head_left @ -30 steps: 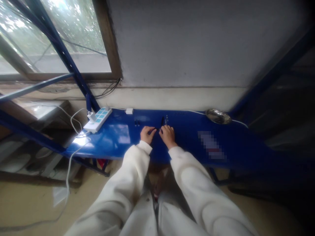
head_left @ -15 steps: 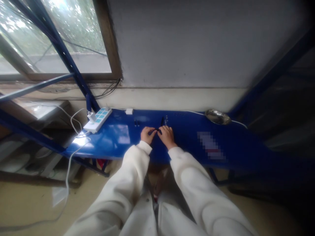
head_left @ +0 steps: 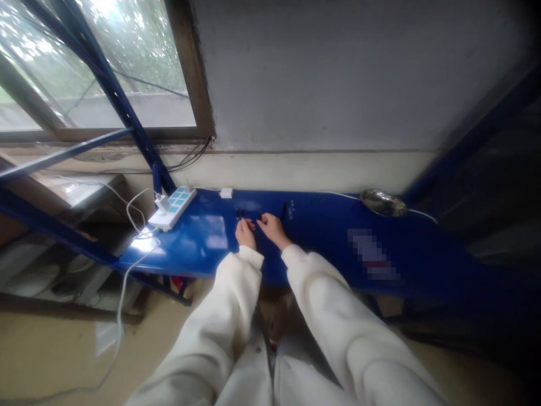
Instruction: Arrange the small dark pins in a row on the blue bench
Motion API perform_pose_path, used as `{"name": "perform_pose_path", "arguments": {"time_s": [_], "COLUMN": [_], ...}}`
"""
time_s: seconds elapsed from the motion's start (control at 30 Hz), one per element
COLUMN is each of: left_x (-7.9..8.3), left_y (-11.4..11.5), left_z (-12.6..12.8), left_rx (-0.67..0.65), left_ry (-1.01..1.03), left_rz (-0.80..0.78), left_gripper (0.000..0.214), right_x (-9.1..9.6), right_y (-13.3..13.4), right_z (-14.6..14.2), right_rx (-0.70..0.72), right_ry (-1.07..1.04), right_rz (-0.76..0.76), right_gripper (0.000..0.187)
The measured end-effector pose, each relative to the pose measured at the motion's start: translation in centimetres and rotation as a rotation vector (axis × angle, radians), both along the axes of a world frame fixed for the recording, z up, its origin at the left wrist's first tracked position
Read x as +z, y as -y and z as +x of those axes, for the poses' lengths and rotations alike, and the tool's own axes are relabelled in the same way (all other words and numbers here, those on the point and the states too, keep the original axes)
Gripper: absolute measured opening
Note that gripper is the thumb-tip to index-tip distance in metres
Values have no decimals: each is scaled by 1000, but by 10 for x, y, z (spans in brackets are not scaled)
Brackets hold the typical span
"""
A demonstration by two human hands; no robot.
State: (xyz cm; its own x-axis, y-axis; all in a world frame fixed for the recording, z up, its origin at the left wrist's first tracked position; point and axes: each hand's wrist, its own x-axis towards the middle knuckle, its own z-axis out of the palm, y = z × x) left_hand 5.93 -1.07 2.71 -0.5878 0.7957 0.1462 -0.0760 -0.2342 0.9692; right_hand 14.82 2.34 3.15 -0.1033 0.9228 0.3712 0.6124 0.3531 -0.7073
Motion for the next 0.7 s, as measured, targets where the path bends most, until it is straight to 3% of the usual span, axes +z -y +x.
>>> {"name": "perform_pose_path", "arguments": {"time_s": [0.13, 0.27, 0.7], "left_x": [1, 5, 8], "left_y": [1, 4, 5], "left_z": [0, 0, 2], "left_rx": [65, 101, 65], "left_ry": [90, 176, 252], "left_rz": [13, -10, -12], "left_gripper": [32, 31, 29], "right_x": [1, -1, -6], "right_y": [-12, -21, -27], "right_z": [-16, -24, -32], "right_rx": [5, -15, -44], "right_ry": [-11, 48, 189], "right_rz": [-95, -84, -66], "right_gripper": [5, 8, 9]}}
